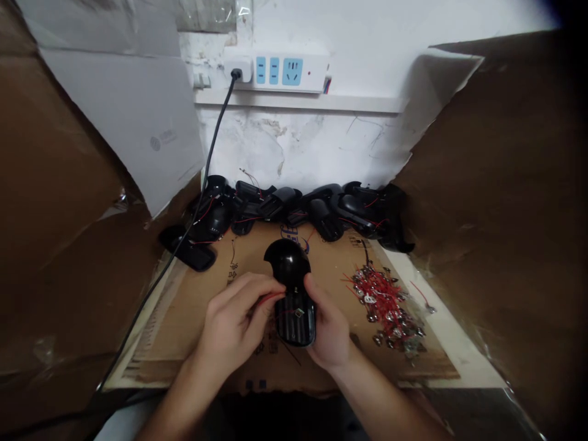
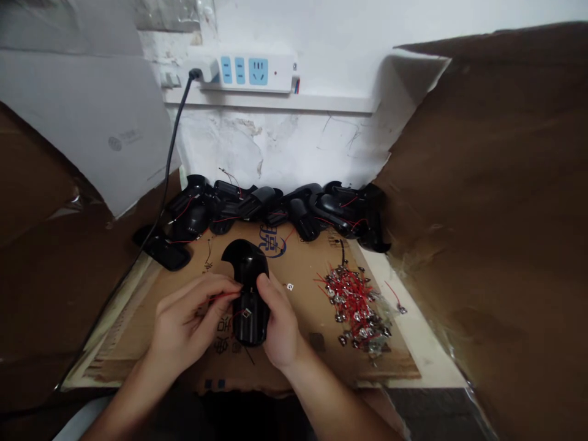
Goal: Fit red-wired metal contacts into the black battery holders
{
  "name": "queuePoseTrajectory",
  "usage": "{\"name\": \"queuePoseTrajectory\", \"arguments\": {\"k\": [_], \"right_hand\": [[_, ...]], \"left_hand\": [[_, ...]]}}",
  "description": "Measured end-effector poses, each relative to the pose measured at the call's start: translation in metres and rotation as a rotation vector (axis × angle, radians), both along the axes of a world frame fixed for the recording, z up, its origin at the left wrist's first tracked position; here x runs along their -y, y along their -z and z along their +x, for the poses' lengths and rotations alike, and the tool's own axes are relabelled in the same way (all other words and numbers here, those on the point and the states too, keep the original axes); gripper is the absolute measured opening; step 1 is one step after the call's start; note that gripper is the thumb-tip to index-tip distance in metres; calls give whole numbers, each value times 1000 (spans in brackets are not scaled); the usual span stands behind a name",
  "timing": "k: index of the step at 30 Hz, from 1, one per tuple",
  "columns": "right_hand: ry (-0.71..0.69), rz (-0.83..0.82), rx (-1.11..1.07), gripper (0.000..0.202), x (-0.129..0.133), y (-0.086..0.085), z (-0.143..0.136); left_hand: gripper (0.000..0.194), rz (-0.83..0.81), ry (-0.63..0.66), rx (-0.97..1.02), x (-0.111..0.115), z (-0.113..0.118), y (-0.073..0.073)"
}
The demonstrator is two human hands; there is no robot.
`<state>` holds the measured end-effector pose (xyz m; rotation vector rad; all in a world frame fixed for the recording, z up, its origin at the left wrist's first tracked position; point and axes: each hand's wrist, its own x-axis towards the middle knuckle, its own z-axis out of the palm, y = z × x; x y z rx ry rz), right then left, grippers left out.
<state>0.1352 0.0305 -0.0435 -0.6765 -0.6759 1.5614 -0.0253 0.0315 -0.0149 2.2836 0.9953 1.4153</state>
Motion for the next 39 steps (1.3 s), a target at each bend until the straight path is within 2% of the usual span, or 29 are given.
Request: {"name": "queuePoseTrajectory", "arguments": {"k": [6,13,19,22,26,33,35,39], "right_hand": [[35,72,31,37,2,4,1],[83,45,43,49,4,5,-1],[84,77,-8,38,11,-3,-2],[58,96,-8,39,12,-8,0],[59,147,89,42,13,-7,6],[67,273,241,40,13,2,11],[72,291,261,39,12,1,10],[83,264,260,39,12,0,8]], "left_hand": [[23,6,5,10,2,3,-2],[26,-19,15,63,6,13,-2],[16,-115,-62,133,10,22,-7],[12,-172,-65,184,10,25,-8],[11,-342,-66,301,9,26,-7],[16,-869,94,640,5,22,-6],[17,-934,110,717,4,23,-6],[19,-946,116,779,5,26,-5]]}}
